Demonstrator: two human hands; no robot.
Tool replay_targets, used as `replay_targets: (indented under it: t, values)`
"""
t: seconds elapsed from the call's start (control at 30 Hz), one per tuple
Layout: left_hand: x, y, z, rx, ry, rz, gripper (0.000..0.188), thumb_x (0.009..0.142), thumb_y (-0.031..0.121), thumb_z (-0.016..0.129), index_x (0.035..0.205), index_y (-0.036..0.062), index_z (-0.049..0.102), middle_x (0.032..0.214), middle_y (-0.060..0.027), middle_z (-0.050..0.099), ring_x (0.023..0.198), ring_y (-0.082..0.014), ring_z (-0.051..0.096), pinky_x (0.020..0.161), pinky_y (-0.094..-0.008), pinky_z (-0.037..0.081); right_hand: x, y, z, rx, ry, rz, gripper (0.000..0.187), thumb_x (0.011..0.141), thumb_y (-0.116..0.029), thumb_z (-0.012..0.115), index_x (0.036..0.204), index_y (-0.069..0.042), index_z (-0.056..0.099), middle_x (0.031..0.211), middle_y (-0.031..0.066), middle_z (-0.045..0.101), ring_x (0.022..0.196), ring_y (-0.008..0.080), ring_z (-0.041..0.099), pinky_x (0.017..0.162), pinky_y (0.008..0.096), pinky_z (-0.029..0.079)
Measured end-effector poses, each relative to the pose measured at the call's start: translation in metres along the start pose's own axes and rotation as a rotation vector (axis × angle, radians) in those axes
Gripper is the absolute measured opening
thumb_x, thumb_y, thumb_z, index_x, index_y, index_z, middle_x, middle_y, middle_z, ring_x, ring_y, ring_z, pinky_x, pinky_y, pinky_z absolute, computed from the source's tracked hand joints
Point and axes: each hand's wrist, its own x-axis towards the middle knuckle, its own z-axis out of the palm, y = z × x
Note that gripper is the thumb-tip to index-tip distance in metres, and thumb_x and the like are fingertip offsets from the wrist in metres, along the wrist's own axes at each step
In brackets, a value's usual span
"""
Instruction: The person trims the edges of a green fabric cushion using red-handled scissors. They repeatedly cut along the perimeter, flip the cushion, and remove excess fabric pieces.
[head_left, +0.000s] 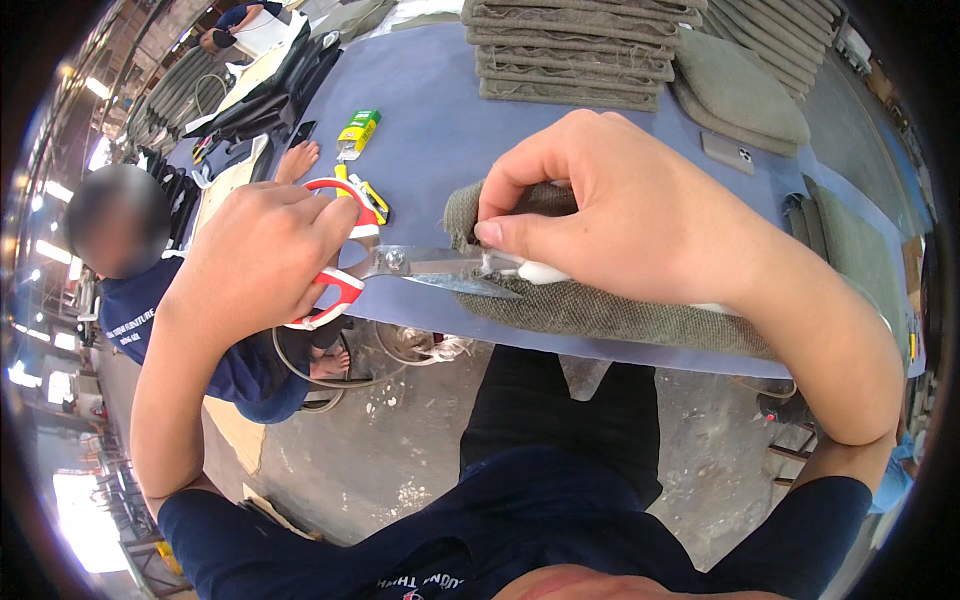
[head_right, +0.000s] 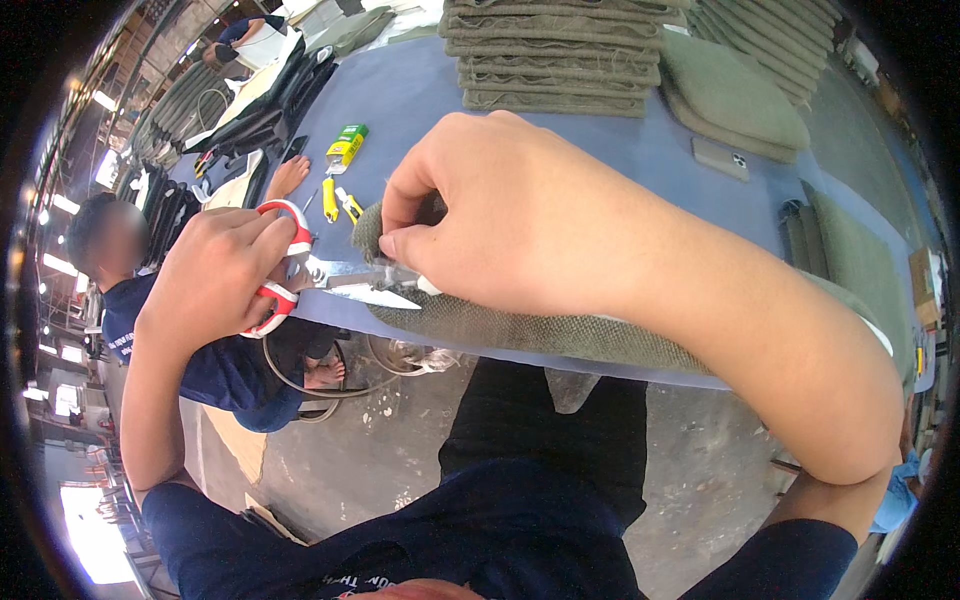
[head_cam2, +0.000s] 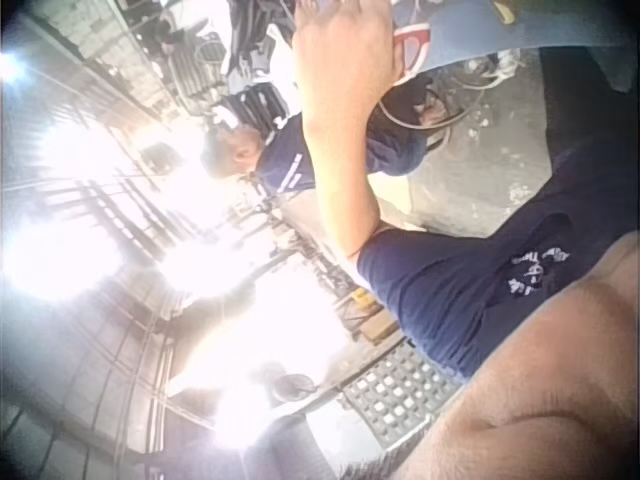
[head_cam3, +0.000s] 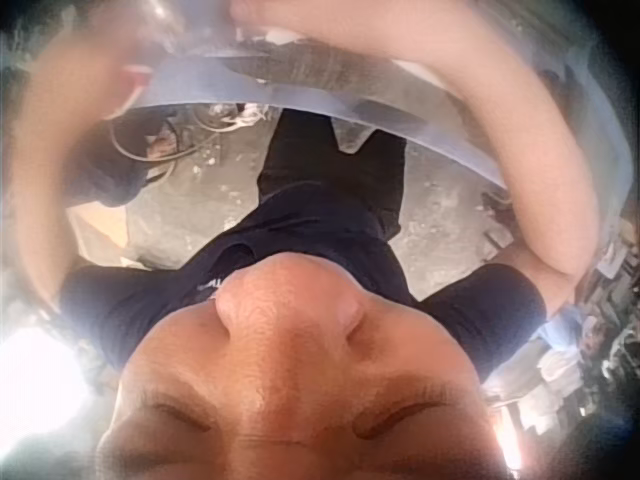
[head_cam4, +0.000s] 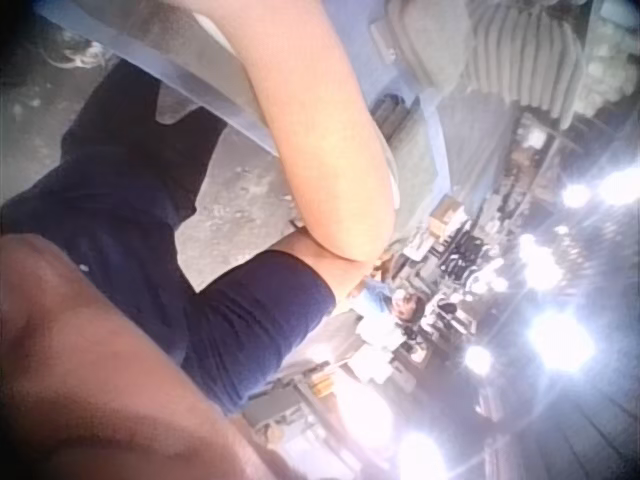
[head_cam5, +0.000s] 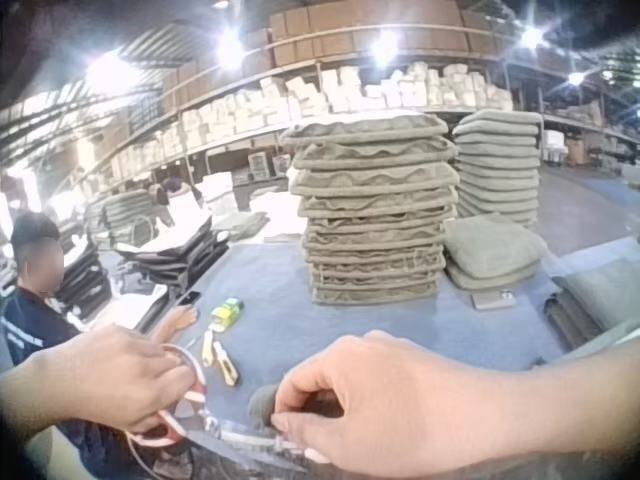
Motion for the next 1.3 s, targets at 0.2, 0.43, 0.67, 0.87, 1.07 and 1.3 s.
replay_targets:
  t: [0.2, 0.43, 0.67, 0.87, 1.07, 1.3]
  values:
    - [-0.024, -0.029, 0.008, -0.072, 0.001, -0.114, 0.035, 0.066, 0.013, 0.076, 0.09, 0.0016, 0.054, 0.073, -0.0174, 0.058, 0.073, -0.0422, 0.062, 0.071, -0.0507, 0.05, 0.003, 0.004, -0.008, 0.001, 0.011, -0.033, 0.024, 0.091, -0.022, 0.077, 0.099, 0.0, 0.083, 0.085, 0.021, 0.077, 0.075, 0.0321, 0.075, 0.075, 0.0403, 0.058]
    - [-0.033, -0.023, 0.038, -0.237, 0.186, -0.14, 0.041, 0.058, 0.012, 0.072, 0.093, 0.0018, 0.053, 0.078, -0.0175, 0.057, 0.078, -0.0435, 0.06, 0.071, -0.0511, 0.048, 0.003, -0.005, -0.009, -0.134, -0.045, -0.028, 0.029, 0.094, -0.026, 0.081, 0.096, 0.002, 0.077, 0.077, 0.0073, 0.07, 0.072, 0.0126, 0.062, 0.069, 0.0316, 0.05]
    - [-0.023, -0.014, 0.036, -0.245, 0.152, -0.079, 0.042, 0.056, 0.012, 0.073, 0.092, 0.0031, 0.053, 0.078, -0.0161, 0.059, 0.076, -0.0413, 0.06, 0.07, -0.0493, 0.049, 0.01, 0.005, 0.002, -0.068, -0.002, -0.068, 0.022, 0.098, -0.018, 0.079, 0.097, 0.004, 0.076, 0.077, 0.0038, 0.068, 0.074, 0.0083, 0.058, 0.07, 0.0272, 0.047]
    - [-0.015, -0.012, 0.01, -0.171, 0.123, -0.105, 0.035, 0.065, 0.014, 0.079, 0.09, 0.0034, 0.056, 0.075, -0.0159, 0.059, 0.073, -0.0401, 0.061, 0.069, -0.0479, 0.049, 0.014, 0.008, -0.001, 0.017, -0.034, 0.053, 0.021, 0.101, -0.016, 0.076, 0.098, 0.005, 0.075, 0.076, 0.0026, 0.067, 0.071, 0.0071, 0.055, 0.066, 0.0277, 0.045]
    - [0.0, -0.023, -0.017, -0.011, 0.033, -0.038, 0.03, 0.07, 0.015, 0.078, 0.085, 0.0043, 0.055, 0.075, -0.0156, 0.061, 0.074, -0.0386, 0.063, 0.069, -0.0478, 0.049, 0.012, 0.007, 0.0, -0.098, 0.022, -0.039, 0.025, 0.1, -0.021, 0.076, 0.097, 0.004, 0.076, 0.071, 0.0044, 0.066, 0.066, 0.0091, 0.054, 0.063, 0.0301, 0.045]
    - [0.012, -0.024, -0.021, -0.008, 0.004, 0.004, 0.034, 0.067, 0.017, 0.078, 0.089, 0.0038, 0.055, 0.076, -0.0142, 0.061, 0.078, -0.0368, 0.061, 0.07, -0.0477, 0.049, 0.009, 0.011, -0.002, -0.093, 0.051, -0.089, 0.024, 0.099, -0.02, 0.075, 0.097, 0.004, 0.076, 0.07, 0.0073, 0.066, 0.064, 0.0111, 0.055, 0.062, 0.0318, 0.045]
